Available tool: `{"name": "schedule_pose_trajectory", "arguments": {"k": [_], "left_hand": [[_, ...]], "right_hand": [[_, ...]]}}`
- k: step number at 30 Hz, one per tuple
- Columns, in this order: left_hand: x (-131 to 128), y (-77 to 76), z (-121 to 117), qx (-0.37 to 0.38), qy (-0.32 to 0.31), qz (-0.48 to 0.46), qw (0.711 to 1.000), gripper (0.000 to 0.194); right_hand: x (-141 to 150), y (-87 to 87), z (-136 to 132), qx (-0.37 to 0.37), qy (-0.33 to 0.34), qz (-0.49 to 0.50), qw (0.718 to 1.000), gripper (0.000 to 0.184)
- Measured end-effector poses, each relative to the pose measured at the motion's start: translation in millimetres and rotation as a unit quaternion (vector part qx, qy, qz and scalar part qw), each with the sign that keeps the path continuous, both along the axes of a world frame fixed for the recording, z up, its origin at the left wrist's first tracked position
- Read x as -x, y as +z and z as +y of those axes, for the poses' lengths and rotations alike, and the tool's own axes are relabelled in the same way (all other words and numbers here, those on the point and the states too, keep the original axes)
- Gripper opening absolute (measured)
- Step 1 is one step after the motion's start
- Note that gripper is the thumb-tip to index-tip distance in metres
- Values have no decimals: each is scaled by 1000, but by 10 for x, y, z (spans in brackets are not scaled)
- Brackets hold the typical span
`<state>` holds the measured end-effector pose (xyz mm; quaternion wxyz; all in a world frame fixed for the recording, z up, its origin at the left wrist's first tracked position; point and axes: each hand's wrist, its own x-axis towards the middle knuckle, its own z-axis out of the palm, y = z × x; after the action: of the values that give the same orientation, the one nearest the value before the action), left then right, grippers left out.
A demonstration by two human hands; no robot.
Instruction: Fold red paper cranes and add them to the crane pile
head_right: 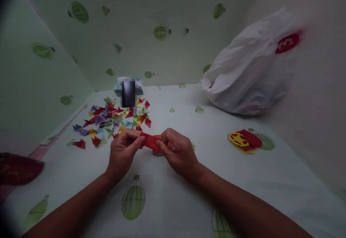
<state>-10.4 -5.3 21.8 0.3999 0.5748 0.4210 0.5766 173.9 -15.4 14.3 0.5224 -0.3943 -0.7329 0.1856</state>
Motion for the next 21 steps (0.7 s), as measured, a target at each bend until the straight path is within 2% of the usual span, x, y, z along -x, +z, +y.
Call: {"name": "schedule_pose_trajectory", "arguments": {"k": [7,21], "left_hand": [[3,-12,-1,6,13,-7,1000,16],[9,-21,44,86,-28,-92,992,25]], "right_hand": [[6,10,-19,11,-1,5,1000,29],[3,-10,-1,20,8,12,1000,30]]}}
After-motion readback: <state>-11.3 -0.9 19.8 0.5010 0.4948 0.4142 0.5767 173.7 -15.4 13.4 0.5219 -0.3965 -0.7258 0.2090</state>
